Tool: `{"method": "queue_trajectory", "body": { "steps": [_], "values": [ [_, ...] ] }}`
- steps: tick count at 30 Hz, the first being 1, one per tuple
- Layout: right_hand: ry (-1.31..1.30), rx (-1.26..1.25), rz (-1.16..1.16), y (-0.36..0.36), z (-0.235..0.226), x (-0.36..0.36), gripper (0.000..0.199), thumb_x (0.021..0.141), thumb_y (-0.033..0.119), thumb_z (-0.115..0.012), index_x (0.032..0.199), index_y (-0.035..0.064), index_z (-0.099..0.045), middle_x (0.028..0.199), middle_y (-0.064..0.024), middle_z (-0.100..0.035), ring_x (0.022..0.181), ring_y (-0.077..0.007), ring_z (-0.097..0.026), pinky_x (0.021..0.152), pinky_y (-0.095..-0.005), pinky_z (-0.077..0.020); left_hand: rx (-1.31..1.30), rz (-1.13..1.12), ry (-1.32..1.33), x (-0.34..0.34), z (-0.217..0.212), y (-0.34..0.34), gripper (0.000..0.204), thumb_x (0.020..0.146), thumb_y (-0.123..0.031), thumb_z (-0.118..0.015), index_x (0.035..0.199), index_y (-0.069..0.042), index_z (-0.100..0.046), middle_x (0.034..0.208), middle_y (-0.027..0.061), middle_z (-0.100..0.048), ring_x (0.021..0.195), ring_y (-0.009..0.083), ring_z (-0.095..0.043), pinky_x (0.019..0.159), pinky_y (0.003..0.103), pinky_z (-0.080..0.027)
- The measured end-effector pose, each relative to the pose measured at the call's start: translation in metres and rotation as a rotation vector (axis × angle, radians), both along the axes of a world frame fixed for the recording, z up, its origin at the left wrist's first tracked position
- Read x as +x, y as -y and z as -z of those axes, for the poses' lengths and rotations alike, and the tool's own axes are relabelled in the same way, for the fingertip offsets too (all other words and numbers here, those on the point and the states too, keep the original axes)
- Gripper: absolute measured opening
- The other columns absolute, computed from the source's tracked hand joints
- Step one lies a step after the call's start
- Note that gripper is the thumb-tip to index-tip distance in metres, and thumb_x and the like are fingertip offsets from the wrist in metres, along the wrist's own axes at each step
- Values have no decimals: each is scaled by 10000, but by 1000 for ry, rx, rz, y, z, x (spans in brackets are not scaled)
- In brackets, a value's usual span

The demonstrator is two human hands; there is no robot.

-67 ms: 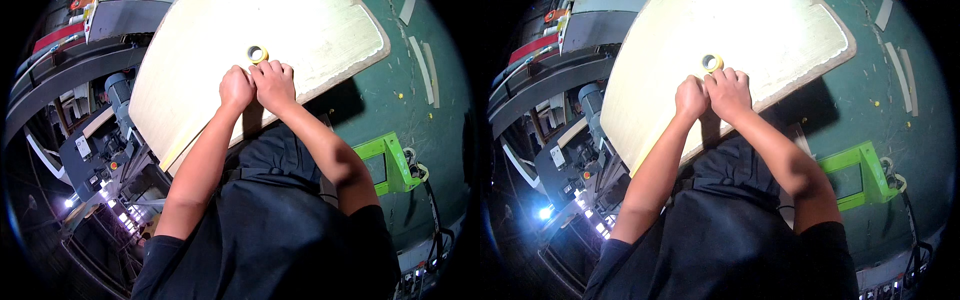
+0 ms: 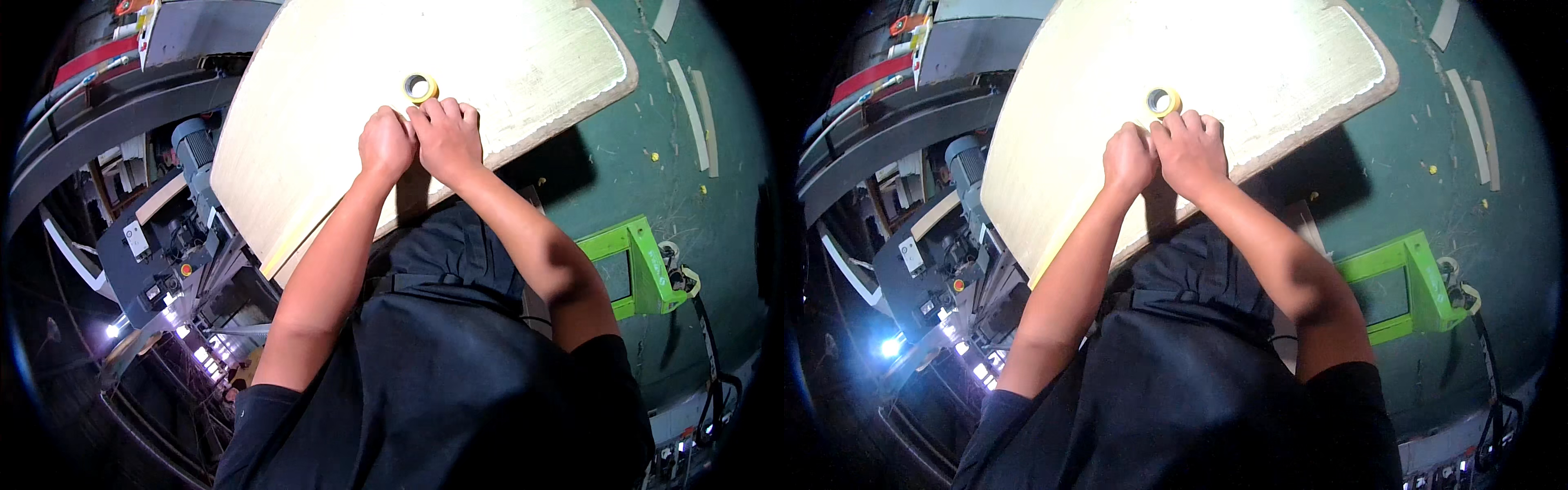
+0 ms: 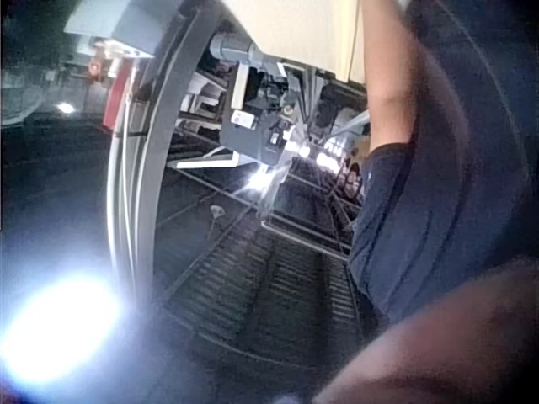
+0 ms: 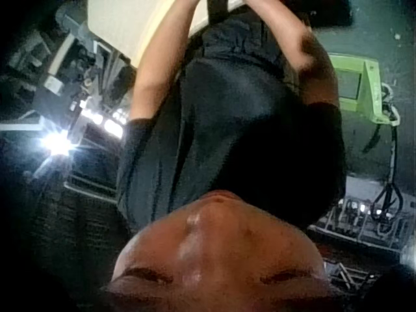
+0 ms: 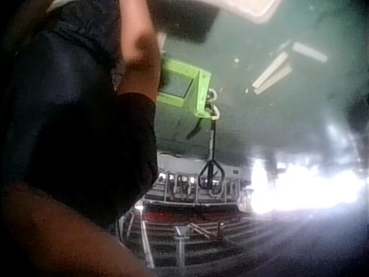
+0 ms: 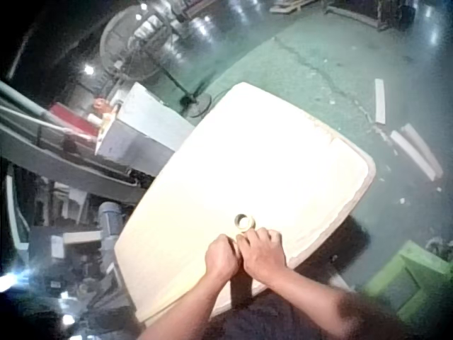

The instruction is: The person applies yellow tape to a long, thin wooden strip and then presses it onto a large wooden board. Another person assists by holding the board and handing over additional wooden strips. The person continues to tape and place multiple strips onto the board.

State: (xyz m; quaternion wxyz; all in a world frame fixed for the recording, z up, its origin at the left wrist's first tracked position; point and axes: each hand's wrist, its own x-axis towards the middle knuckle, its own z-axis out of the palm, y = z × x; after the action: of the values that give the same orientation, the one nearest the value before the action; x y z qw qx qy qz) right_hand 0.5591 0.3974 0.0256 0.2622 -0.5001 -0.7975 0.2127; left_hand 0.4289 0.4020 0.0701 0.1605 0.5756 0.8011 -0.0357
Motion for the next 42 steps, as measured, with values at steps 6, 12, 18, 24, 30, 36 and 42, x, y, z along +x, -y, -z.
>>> {"method": "queue_trajectory", "body": {
  "steps": [6,12,18,24,30,36,42],
  "values": [
    [9,-10,-17,0,-6,2,343,899,294,-763,1207,155,-710,1092,-11,-628,1063,-224,-570,969,-456,-393,224,38,153,-44,8,17,162,958,-161,-669,977,-1,-656,958,234,-701,909,433,-681,841,520,-543],
    [28,-39,-24,-1,-7,4,379,907,358,-773,1226,166,-701,1106,-13,-623,1069,-228,-563,967,-457,-394,259,581,183,-73,-11,6,184,875,-114,-779,1055,-125,-738,1090,89,-700,989,321,-653,845,428,-563],
    [32,-32,-22,-2,-6,3,384,895,336,-776,1231,164,-707,1110,-12,-625,1076,-228,-567,964,-464,-401,151,861,253,-77,-19,-14,237,852,-68,-789,1078,-134,-758,1113,72,-700,980,299,-659,823,399,-574],
    [45,-32,-12,-1,-8,3,393,890,354,-781,1228,166,-711,1107,-4,-626,1079,-217,-569,972,-457,-396,35,1021,258,-92,-19,-35,253,862,-117,-755,1109,-170,-753,1131,22,-695,1012,257,-652,862,373,-589],
    [10,-3,14,-1,-8,2,368,889,354,-781,1189,154,-707,1076,-11,-626,1051,-224,-583,954,-453,-410,-33,1192,297,-96,-22,-61,325,798,-77,-754,1118,-136,-760,1100,46,-691,975,263,-666,831,379,-594],
    [18,-17,30,0,-8,1,357,878,349,-792,1167,160,-703,1077,-4,-623,1058,-221,-577,950,-451,-414,-71,1330,296,-96,-20,-79,319,794,-78,-754,1108,-134,-757,1086,46,-683,961,261,-668,814,366,-603],
    [23,-3,36,0,-6,-1,341,885,370,-791,1149,173,-705,1091,3,-628,1056,-213,-573,962,-443,-421,-110,1391,309,-90,-22,-88,255,811,-105,-725,1061,-154,-735,1017,11,-655,947,243,-648,803,358,-599]
  ]
}}
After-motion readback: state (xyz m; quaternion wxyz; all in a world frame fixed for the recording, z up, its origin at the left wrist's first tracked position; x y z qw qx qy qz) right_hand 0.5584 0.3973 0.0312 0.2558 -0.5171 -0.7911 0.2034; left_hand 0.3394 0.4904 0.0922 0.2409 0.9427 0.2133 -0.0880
